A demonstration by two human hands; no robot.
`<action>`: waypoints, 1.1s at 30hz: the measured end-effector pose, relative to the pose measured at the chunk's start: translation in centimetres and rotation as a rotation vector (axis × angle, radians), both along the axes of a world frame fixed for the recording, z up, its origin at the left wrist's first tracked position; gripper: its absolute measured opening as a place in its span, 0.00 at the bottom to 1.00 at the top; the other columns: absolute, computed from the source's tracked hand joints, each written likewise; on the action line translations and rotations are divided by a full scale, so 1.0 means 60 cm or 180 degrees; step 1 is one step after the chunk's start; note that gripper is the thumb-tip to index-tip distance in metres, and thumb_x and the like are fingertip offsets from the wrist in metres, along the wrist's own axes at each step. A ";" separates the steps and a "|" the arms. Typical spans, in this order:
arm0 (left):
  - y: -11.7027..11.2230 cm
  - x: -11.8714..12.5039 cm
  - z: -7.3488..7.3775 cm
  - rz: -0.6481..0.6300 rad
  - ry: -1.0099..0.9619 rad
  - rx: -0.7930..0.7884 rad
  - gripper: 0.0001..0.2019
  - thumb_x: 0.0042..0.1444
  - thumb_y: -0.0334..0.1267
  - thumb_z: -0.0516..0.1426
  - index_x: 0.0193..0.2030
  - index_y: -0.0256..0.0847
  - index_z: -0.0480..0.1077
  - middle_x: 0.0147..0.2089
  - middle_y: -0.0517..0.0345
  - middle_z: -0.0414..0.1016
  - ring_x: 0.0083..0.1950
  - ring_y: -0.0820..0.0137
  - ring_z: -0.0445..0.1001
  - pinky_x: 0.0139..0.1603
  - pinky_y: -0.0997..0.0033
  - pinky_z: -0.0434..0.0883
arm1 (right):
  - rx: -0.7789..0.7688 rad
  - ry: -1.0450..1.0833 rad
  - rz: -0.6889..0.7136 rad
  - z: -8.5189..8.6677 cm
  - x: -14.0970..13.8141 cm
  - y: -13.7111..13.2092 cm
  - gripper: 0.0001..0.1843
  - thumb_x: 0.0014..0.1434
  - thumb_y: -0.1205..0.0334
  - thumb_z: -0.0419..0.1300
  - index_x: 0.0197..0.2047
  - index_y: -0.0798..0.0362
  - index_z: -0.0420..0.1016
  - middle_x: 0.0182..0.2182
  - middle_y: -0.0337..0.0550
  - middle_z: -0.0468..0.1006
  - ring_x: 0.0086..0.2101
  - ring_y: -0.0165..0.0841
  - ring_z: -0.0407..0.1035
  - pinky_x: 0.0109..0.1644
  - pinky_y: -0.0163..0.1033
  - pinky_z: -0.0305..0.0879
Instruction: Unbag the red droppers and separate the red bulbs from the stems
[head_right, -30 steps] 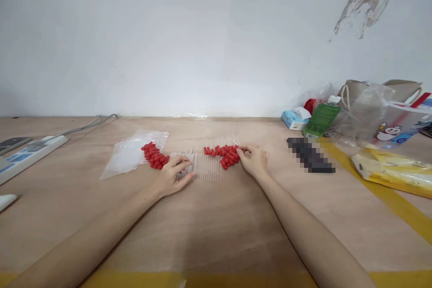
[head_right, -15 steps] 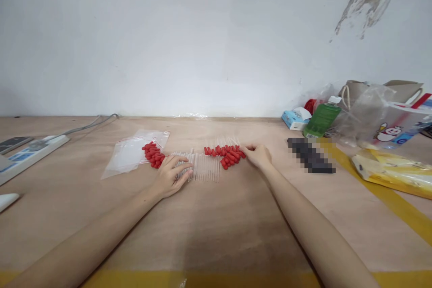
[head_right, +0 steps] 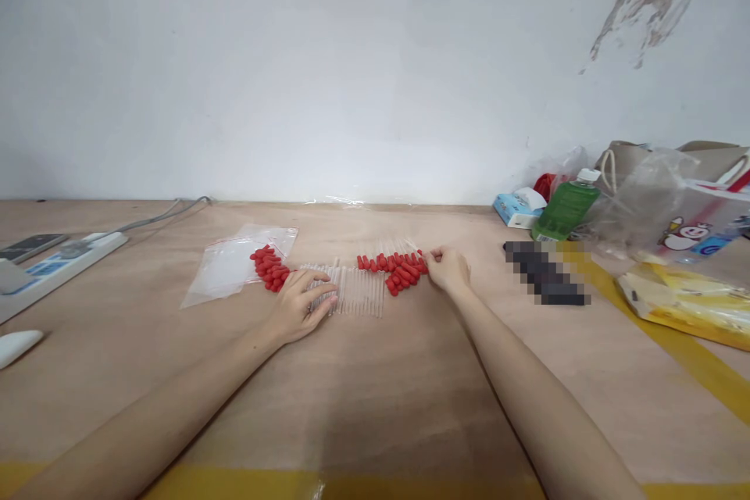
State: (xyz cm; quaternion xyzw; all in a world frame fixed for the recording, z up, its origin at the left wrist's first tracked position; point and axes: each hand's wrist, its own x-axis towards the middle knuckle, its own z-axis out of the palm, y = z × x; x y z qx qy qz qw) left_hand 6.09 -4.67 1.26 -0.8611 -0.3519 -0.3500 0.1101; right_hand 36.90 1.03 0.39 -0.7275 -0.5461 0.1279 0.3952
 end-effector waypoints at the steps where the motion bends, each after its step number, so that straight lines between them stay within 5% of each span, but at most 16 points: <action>1: 0.000 0.000 0.000 -0.0004 0.0011 -0.0003 0.08 0.56 0.38 0.53 0.38 0.42 0.72 0.41 0.53 0.71 0.42 0.65 0.67 0.42 0.63 0.62 | 0.0028 -0.0017 -0.0022 0.001 -0.002 -0.002 0.11 0.47 0.54 0.57 0.26 0.52 0.75 0.24 0.43 0.77 0.27 0.35 0.69 0.33 0.38 0.59; 7: 0.001 -0.002 -0.001 0.0080 -0.0103 0.0051 0.12 0.55 0.38 0.53 0.46 0.41 0.69 0.41 0.52 0.71 0.43 0.64 0.67 0.43 0.62 0.63 | 0.0678 0.0257 0.0048 0.025 -0.016 -0.017 0.16 0.50 0.50 0.55 0.34 0.54 0.73 0.28 0.44 0.77 0.28 0.32 0.68 0.33 0.37 0.61; 10: 0.001 -0.002 0.001 0.0247 -0.0254 0.0113 0.19 0.55 0.38 0.53 0.54 0.40 0.62 0.47 0.48 0.68 0.48 0.61 0.66 0.47 0.60 0.63 | 0.1454 0.0387 0.0468 0.043 -0.042 -0.039 0.15 0.51 0.51 0.56 0.34 0.54 0.73 0.30 0.44 0.76 0.29 0.32 0.66 0.35 0.37 0.61; 13: 0.001 -0.005 0.004 0.0423 -0.0375 0.0360 0.23 0.56 0.37 0.53 0.58 0.40 0.58 0.54 0.43 0.63 0.55 0.58 0.62 0.52 0.57 0.61 | 0.1735 0.0030 0.1071 0.047 -0.084 -0.072 0.09 0.52 0.55 0.57 0.31 0.51 0.74 0.28 0.42 0.75 0.31 0.33 0.66 0.37 0.39 0.60; 18: 0.001 -0.010 0.006 0.0405 -0.0023 0.0624 0.12 0.56 0.36 0.53 0.47 0.46 0.69 0.44 0.53 0.73 0.48 0.62 0.67 0.51 0.55 0.58 | 0.1824 -0.0627 0.1778 0.019 -0.141 -0.117 0.05 0.54 0.60 0.57 0.33 0.48 0.74 0.30 0.39 0.76 0.32 0.32 0.65 0.43 0.44 0.54; 22: 0.001 -0.009 0.005 0.0238 0.0200 0.0627 0.06 0.57 0.36 0.53 0.37 0.45 0.72 0.31 0.59 0.75 0.35 0.68 0.69 0.47 0.57 0.58 | 0.1840 -0.0850 0.1810 0.000 -0.153 -0.127 0.04 0.55 0.61 0.57 0.33 0.49 0.73 0.31 0.38 0.77 0.32 0.31 0.64 0.42 0.43 0.52; 33: -0.008 -0.009 0.005 0.0040 0.0412 0.0352 0.09 0.58 0.35 0.50 0.32 0.41 0.71 0.28 0.58 0.71 0.33 0.70 0.66 0.48 0.59 0.57 | 0.2008 -0.1822 0.1743 -0.007 -0.157 -0.132 0.09 0.58 0.58 0.55 0.31 0.49 0.75 0.24 0.38 0.73 0.32 0.31 0.61 0.42 0.42 0.46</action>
